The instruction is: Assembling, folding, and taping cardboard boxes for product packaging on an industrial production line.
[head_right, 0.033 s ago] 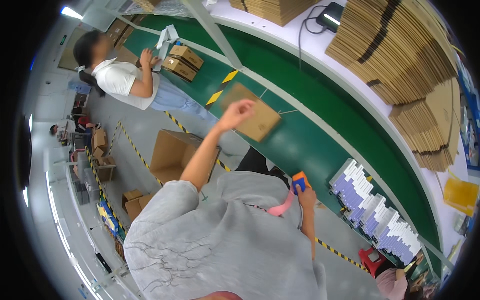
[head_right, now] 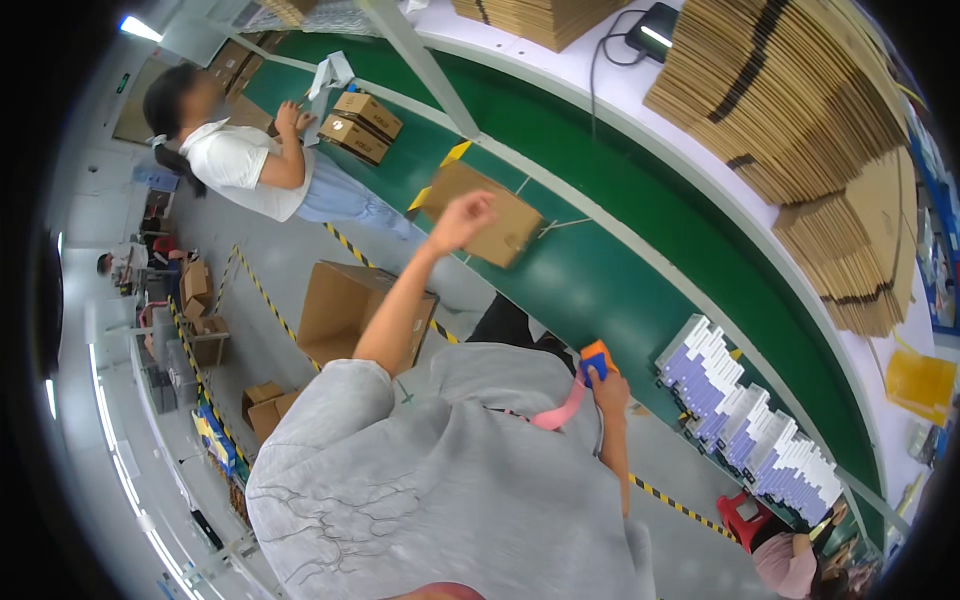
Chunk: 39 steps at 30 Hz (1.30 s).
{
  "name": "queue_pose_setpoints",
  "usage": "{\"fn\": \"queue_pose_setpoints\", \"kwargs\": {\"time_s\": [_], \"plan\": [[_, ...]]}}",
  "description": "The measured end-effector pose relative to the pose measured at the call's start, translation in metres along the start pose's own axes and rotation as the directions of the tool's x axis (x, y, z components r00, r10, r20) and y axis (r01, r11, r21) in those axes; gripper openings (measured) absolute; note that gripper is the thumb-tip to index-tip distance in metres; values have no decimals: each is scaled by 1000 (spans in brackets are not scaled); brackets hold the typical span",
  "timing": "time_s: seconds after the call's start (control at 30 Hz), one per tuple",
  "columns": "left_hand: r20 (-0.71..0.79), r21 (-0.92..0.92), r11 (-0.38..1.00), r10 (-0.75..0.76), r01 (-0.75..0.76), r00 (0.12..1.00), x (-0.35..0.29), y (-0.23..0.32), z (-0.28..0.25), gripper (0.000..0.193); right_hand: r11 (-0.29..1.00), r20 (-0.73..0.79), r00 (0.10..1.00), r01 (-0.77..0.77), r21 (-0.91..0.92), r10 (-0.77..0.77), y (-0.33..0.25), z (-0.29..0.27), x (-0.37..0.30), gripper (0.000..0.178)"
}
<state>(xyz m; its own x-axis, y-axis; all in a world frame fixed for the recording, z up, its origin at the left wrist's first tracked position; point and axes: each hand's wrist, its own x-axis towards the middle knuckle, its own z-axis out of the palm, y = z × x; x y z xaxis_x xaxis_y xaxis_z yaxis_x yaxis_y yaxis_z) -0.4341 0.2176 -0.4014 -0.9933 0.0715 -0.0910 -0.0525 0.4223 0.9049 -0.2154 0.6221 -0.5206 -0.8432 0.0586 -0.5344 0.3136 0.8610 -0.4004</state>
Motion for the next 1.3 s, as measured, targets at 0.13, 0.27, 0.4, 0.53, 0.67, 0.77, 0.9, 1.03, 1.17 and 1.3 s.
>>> {"fn": "queue_pose_setpoints", "kwargs": {"time_s": [0.13, 0.27, 0.4, 0.53, 0.67, 0.77, 0.9, 1.03, 1.17, 1.3], "plan": [[-341, 182, 973, 200, -144, 918, 29, -58, -10, 23, 994, -49, 994, 98, 37, -96, 0, 4, 0, 57], [-282, -229, 971, 3, -70, 959, 46, -81, 22, 16, 996, -64, 997, 53, 70, -48, -18, -3, -7, 58], [12, -260, 966, 9, -6, 1000, 57, -9, 77, 17, 996, -78, 997, 5, 91, 2, -3, 14, -6, 61], [-394, 559, 826, 341, -73, 853, 85, -27, 40, 37, 983, -162, 987, 28, 183, 2, 9, 15, -19, 58], [-418, 779, 561, 128, 282, 899, 121, -132, -52, 69, 984, -244, 967, -33, 174, 76, 34, 20, -48, 52], [-106, 880, 398, -366, 259, 924, 93, -198, -114, 49, 966, -137, 990, 19, 257, 17, 59, 39, -44, 49], [-6, 900, 418, -270, 123, 963, 55, -167, -46, 31, 973, -164, 985, 95, 208, -61, 41, 30, -34, 42], [103, 826, 557, -3, -84, 995, -15, -123, 37, 36, 991, -296, 953, 96, 90, -65, 5, 19, 39, 35], [228, 723, 686, -124, -83, 966, -52, -75, 119, 38, 976, -420, 905, 146, 161, -67, -20, -12, 95, 32], [237, 614, 786, -103, -67, 966, -59, -43, 180, 38, 962, -742, 669, 230, 148, -46, -2, -56, 86, 48]]}}
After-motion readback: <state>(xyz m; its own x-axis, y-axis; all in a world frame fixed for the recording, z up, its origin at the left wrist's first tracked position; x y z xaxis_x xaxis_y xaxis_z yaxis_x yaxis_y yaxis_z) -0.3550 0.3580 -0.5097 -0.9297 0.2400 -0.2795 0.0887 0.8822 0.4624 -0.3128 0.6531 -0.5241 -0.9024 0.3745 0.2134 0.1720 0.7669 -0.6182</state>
